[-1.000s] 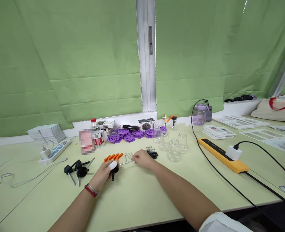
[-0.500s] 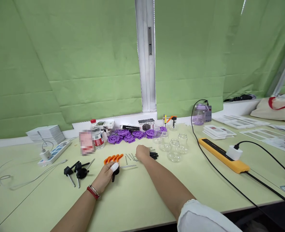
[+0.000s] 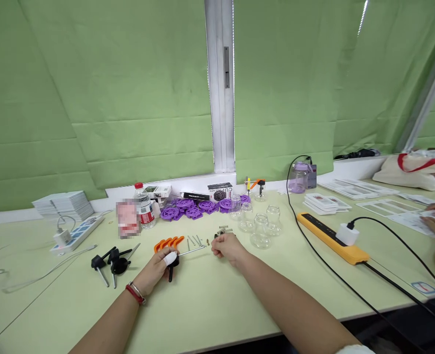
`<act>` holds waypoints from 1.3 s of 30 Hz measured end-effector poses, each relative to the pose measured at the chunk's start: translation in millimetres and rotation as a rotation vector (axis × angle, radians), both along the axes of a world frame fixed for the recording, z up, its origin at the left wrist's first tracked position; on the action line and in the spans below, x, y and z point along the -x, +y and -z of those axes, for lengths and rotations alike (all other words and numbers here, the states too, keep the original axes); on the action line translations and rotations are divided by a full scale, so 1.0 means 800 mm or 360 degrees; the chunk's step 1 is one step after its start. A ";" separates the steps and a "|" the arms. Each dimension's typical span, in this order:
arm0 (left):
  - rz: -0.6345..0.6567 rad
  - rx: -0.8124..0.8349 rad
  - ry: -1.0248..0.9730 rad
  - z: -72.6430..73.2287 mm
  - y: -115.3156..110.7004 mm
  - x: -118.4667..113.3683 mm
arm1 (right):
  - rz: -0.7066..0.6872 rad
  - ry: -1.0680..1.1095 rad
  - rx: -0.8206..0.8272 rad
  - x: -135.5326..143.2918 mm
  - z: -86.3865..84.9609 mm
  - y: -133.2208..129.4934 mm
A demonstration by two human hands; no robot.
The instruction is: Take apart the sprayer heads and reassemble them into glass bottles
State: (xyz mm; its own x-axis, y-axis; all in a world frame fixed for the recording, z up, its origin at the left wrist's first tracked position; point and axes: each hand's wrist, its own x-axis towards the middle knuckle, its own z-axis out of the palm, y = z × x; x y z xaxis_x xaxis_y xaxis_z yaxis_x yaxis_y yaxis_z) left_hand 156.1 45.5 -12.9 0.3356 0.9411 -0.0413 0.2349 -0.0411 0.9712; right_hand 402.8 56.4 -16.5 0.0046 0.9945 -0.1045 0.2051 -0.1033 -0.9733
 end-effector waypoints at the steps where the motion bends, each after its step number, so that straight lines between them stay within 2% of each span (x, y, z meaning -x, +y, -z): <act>1: 0.0022 0.0002 0.0017 0.000 0.000 0.000 | -0.0008 0.0213 0.0079 -0.003 0.006 -0.006; 3: 0.0057 0.0017 0.0074 -0.001 0.000 0.001 | 0.0035 0.0494 0.0160 -0.005 0.017 -0.014; 7: 0.0134 0.0039 0.0162 0.000 -0.001 0.001 | 0.0043 0.0605 0.0102 -0.002 0.025 -0.016; 17: 0.0289 -0.0099 0.0255 -0.008 -0.005 -0.003 | -0.0081 0.0481 -0.0042 0.007 0.027 -0.015; 39: 0.0290 -0.0174 0.0323 -0.004 -0.002 -0.004 | -0.0124 0.0323 -0.0044 0.009 0.027 -0.015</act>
State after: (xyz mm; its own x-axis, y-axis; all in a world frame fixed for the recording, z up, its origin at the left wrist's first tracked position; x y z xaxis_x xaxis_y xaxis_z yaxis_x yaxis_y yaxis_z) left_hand 159.5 44.0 -9.7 0.4948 0.8686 -0.0263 0.4028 -0.2025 0.8926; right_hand 395.4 44.3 -37.8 -0.0906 0.9935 -0.0683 0.0107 -0.0677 -0.9977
